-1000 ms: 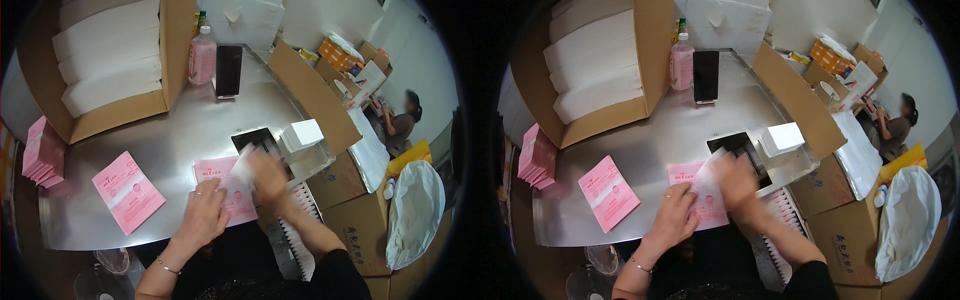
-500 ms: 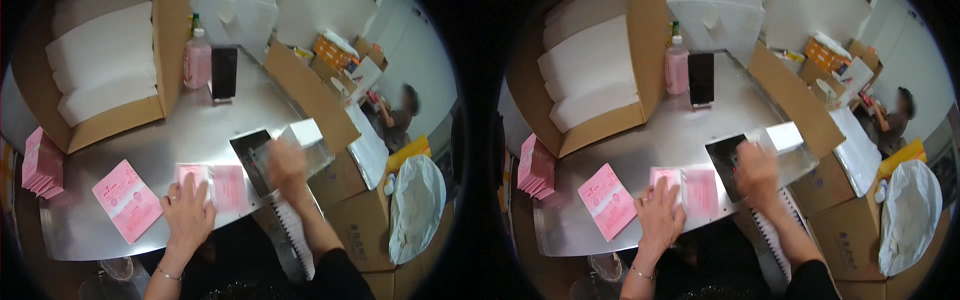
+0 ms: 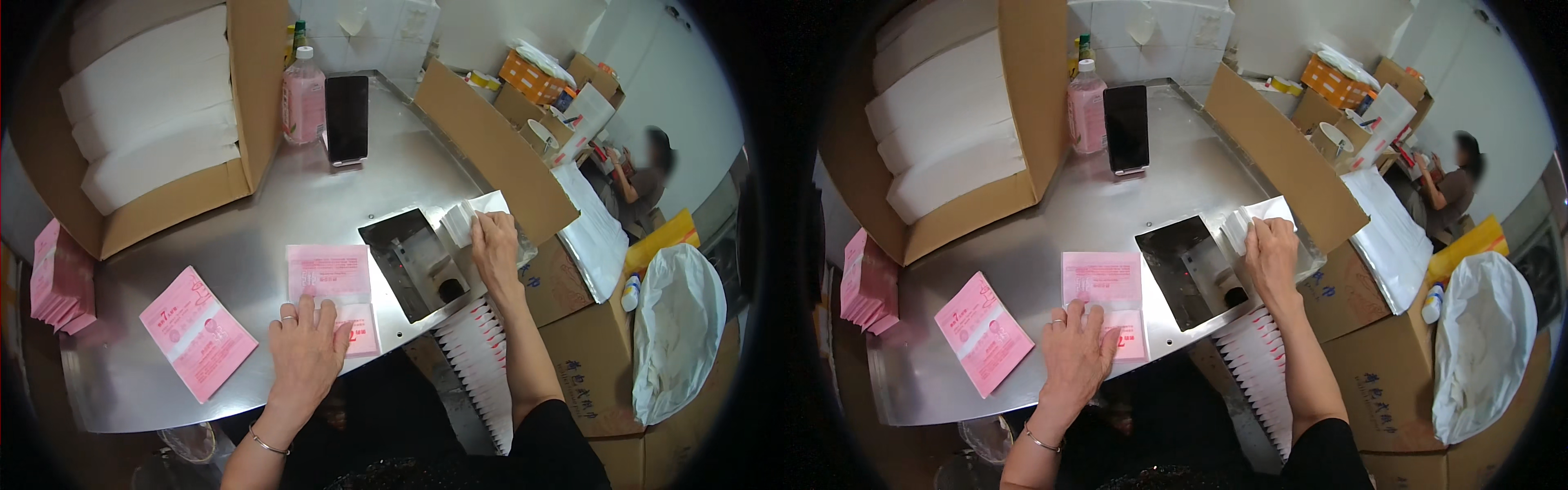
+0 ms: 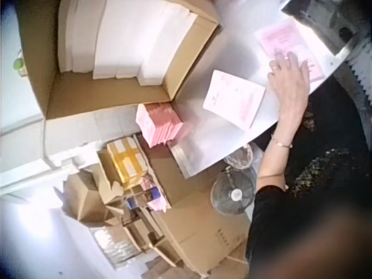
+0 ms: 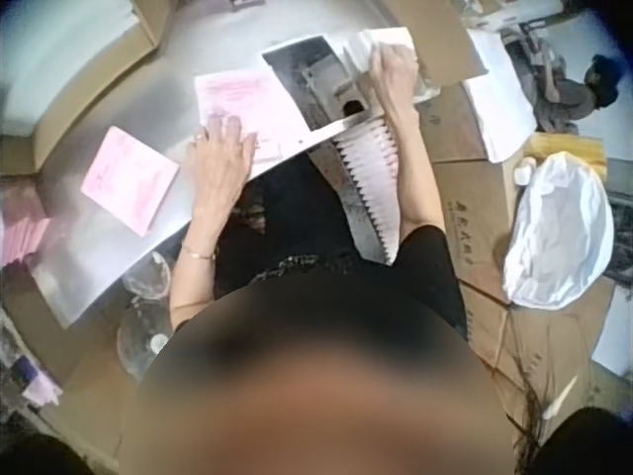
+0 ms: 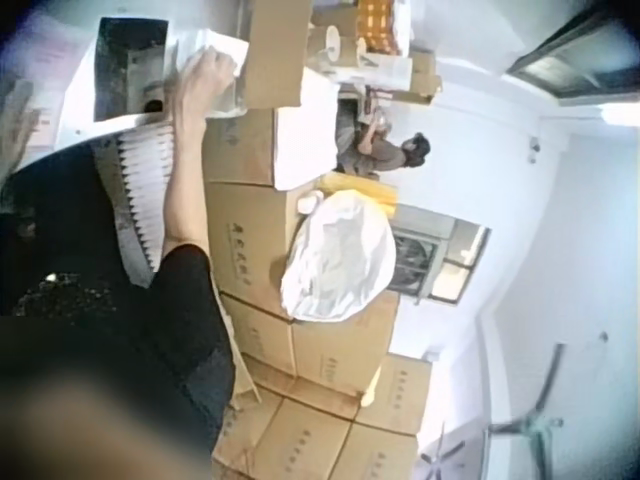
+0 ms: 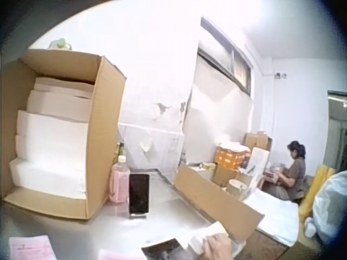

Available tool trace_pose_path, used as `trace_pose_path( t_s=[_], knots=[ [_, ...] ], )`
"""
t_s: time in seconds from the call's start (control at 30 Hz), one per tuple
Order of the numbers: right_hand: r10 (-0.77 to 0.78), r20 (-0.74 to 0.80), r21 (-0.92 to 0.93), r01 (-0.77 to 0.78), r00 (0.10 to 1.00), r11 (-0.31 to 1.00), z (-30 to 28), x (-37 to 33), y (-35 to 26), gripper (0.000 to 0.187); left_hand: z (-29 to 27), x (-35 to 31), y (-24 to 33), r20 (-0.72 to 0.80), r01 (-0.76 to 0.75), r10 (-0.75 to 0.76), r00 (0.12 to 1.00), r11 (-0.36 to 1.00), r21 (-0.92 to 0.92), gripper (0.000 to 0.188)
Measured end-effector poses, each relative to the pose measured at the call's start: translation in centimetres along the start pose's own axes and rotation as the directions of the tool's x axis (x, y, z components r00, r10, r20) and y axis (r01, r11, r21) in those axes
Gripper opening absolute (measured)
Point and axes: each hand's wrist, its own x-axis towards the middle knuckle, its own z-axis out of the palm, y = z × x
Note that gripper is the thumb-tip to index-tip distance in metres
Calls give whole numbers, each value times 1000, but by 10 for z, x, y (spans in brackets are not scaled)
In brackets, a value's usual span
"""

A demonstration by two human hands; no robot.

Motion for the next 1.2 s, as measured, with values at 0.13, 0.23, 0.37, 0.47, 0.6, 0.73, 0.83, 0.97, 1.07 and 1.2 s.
trace_pose_path(
  t_s=[0.13, 0.23, 0.37, 0.47, 0.6, 0.73, 0.83, 0.97, 1.07, 1.2],
  knots=[
    [39, 46, 13, -39, 998, 999, -6, 2, -2, 17, -1, 2, -2, -32, -12, 10, 999, 998, -60, 33],
    [7, 65, -4, -7, 998, 1000, -8, 2, 1, 20, -1, 2, -1, -46, -22, 18, 999, 996, -86, 33],
    [-55, -77, -49, 52, 995, 997, -2, -3, 0, 30, 1, -2, 0, -46, -79, 72, 996, 983, -164, 28],
    [-286, -47, 36, 288, 957, 957, 6, -15, -27, 44, 0, -6, 1, -27, -139, 137, 990, 949, -284, 33],
    [-699, 105, 571, 533, 707, 624, -23, -90, -140, 45, -21, -3, -13, 101, -10, 39, 994, 961, -275, 53],
    [-583, 326, 355, 475, 745, 805, 28, -72, -143, 34, -20, -5, 1, 19, -93, 105, 994, 937, -336, 78],
    [-472, 356, 244, 407, 807, 880, 57, -38, -139, 20, -20, -5, 5, 110, 33, 5, 994, 939, -342, 76],
    [-136, 444, 320, -15, 886, 947, 75, -40, -71, 15, -39, -32, -27, 81, 64, -39, 996, 940, -335, 69],
    [22, 849, -84, 94, 527, 992, 51, -26, -57, 15, -39, -39, -28, -31, -36, 26, 999, 924, -382, 36],
    [-100, 354, 63, 83, 930, 995, -8, -19, -66, 15, -47, -61, -65, -348, 138, -232, 908, 952, -275, 21]
  ],
)
